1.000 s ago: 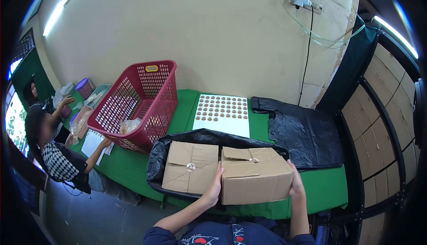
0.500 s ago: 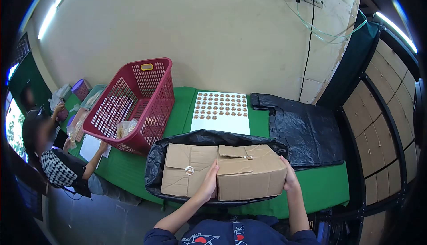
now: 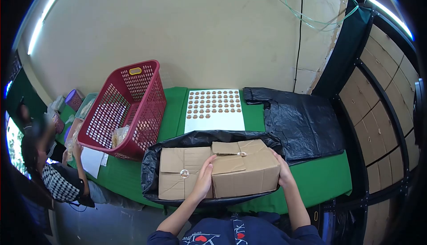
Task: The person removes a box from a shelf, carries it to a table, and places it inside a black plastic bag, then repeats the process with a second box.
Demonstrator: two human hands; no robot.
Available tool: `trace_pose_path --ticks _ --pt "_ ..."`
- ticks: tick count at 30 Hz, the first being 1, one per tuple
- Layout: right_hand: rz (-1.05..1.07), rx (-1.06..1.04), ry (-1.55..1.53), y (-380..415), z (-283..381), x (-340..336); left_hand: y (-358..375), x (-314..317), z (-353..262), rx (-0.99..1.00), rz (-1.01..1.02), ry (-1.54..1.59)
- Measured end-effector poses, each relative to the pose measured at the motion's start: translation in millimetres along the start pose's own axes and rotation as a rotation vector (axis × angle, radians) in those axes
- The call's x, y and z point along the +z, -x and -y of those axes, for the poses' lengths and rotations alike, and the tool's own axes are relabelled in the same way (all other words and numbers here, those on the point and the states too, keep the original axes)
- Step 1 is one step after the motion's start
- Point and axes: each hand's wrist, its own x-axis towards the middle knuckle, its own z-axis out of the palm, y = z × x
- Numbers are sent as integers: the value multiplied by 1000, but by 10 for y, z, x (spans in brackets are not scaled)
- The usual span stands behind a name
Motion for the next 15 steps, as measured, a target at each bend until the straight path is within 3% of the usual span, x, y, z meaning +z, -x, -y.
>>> trace_pose_path --ticks 5,8,12,14,15 --pt "-12 -112 170 -11 -15 -57 -3 -62 -95 222 2 -330" --pt "-83 -284 427 147 34 -96 105 -1 -373 442 -68 -829" --pt "-277 -411 466 560 180 -116 235 205 -678 564 120 -951" --pt "-357 -391 647 736 111 -349 289 384 -720 591 277 -1117" --pt "-329 -280 690 821 50 -409 295 459 -669 592 347 -1140"
